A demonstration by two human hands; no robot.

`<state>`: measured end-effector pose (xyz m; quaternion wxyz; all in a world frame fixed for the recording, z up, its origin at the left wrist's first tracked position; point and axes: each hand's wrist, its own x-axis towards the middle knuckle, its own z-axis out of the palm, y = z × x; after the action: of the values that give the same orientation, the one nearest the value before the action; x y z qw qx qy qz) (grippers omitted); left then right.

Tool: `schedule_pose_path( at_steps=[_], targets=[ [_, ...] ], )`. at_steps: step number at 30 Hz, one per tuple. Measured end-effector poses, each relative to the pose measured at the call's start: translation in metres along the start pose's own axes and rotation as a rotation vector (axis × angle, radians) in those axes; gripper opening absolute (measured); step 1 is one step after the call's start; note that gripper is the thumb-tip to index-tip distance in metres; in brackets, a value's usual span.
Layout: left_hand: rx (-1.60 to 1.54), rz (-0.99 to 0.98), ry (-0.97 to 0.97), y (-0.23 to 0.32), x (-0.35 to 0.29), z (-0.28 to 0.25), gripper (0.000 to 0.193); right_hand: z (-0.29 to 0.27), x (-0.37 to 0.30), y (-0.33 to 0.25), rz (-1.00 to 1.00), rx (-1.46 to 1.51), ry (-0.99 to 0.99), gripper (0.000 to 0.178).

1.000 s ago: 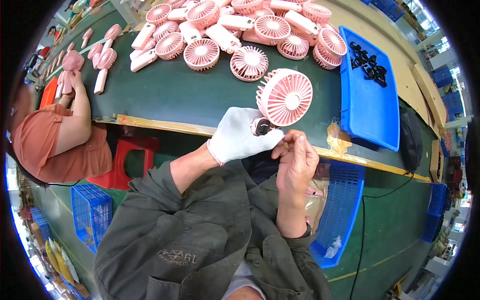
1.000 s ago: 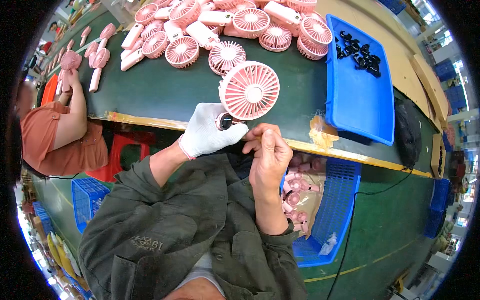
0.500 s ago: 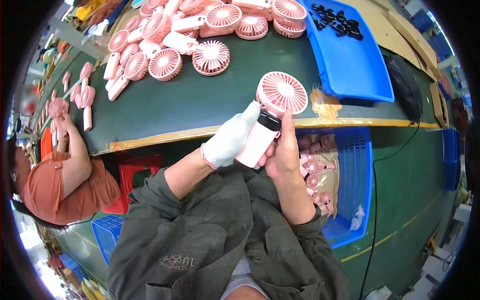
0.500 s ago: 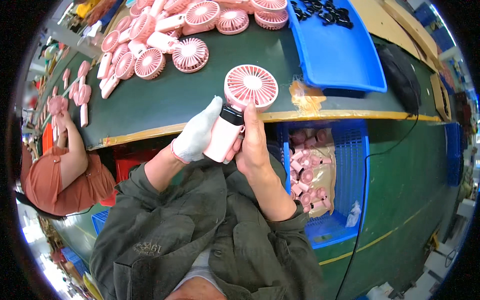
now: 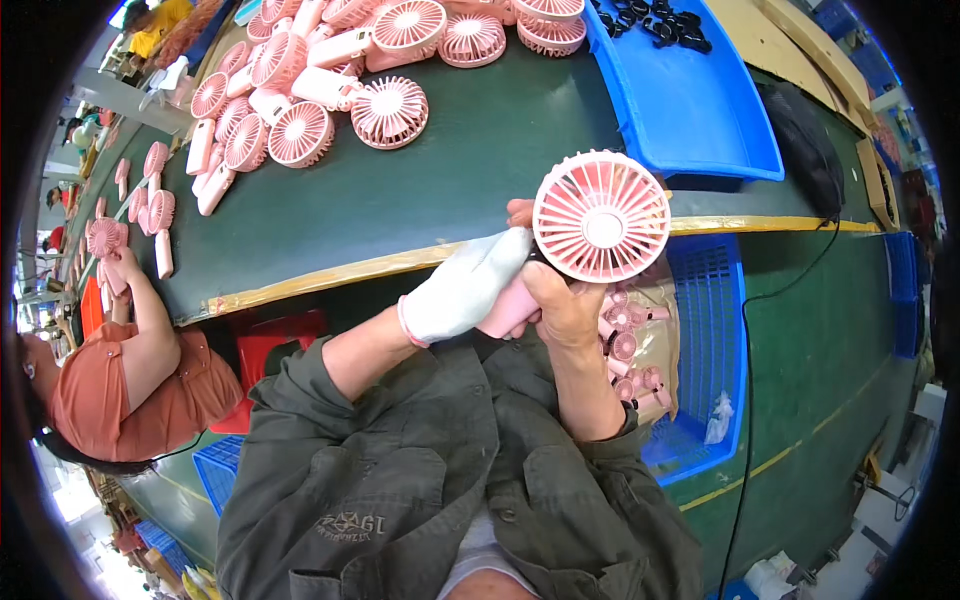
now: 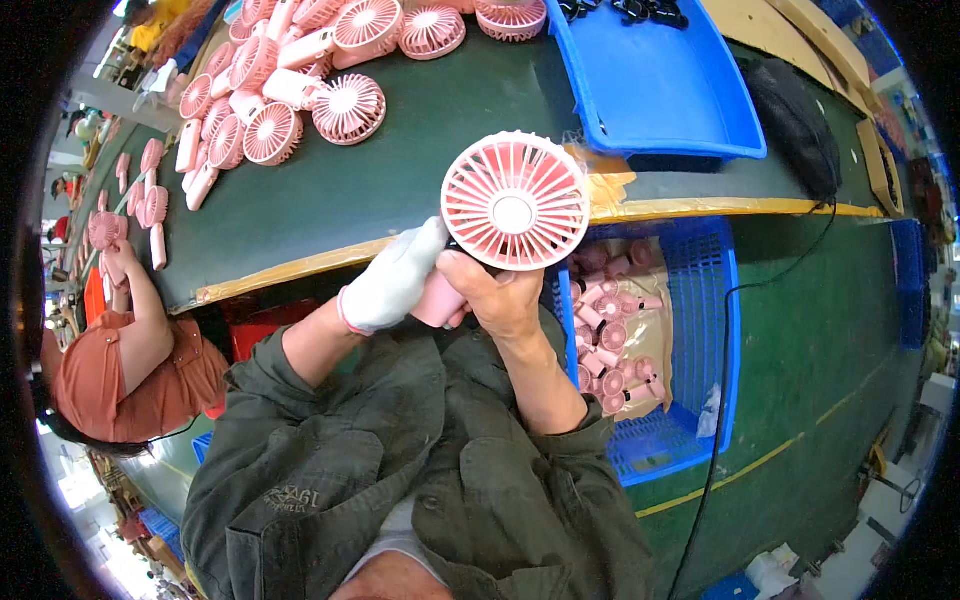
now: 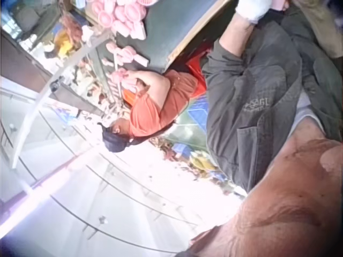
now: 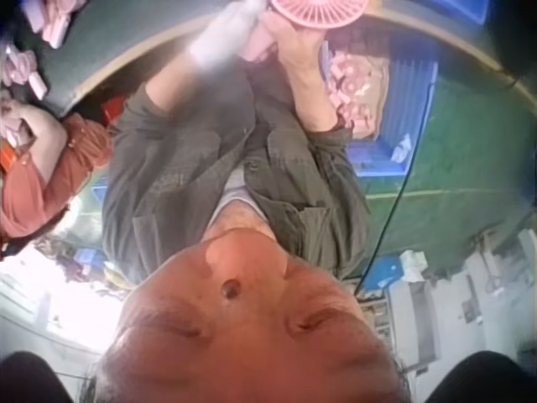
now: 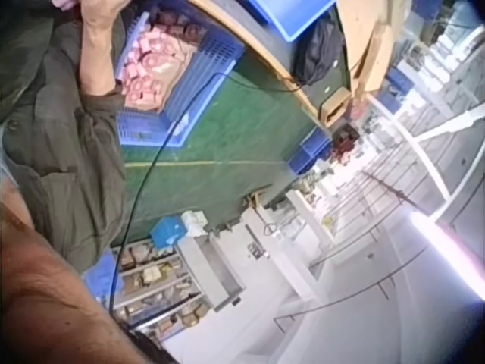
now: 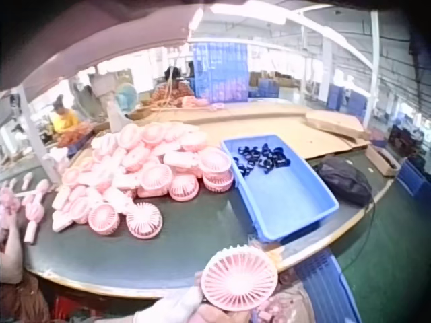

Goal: Assemble small handheld fans by snapping on black plastic base components at an assembly line.

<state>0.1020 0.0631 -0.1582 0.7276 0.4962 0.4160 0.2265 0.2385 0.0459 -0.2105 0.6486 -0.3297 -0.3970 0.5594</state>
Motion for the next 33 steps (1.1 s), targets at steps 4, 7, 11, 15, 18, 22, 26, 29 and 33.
schedule_pose_path(
  at_steps=[4,7,11,15,18,22,26,29,33],
  targets=[
    [-0.582,-0.135,-0.429,-0.026,0.005,-0.010,0.069,-0.013,0.016,0.013,-0.135,0.048,-0.164,0.088],
    [-0.536,-0.051,-0.348,-0.026,0.012,-0.010,0.042,-0.023,0.020,0.023,-0.133,0.096,-0.239,0.089],
    [0.585,0.549,0.408,-0.027,0.019,0.010,0.055,-0.018,0.021,0.025,-0.055,0.338,-0.330,0.092],
    [0.868,0.679,0.497,-0.007,0.015,0.016,0.050,-0.025,0.022,0.020,-0.021,0.534,-0.369,0.067],
    [0.993,0.802,0.438,-0.009,0.010,-0.004,0.062,-0.045,0.006,0.013,-0.082,0.389,-0.141,0.048],
    [1.292,1.031,0.727,0.012,0.007,-0.079,0.067,-0.112,-0.026,0.007,-0.207,0.001,-0.051,0.031],
    [1.666,0.599,1.002,0.035,0.003,-0.164,0.084,-0.170,-0.063,0.027,0.328,0.079,0.460,0.019],
    [1.827,0.317,0.825,0.052,0.014,-0.183,0.093,-0.285,-0.126,0.106,0.681,0.077,0.737,0.016],
    [1.778,0.619,0.592,0.051,0.036,-0.174,0.080,-0.318,-0.169,0.148,0.850,-0.200,0.927,0.030]
  ],
)
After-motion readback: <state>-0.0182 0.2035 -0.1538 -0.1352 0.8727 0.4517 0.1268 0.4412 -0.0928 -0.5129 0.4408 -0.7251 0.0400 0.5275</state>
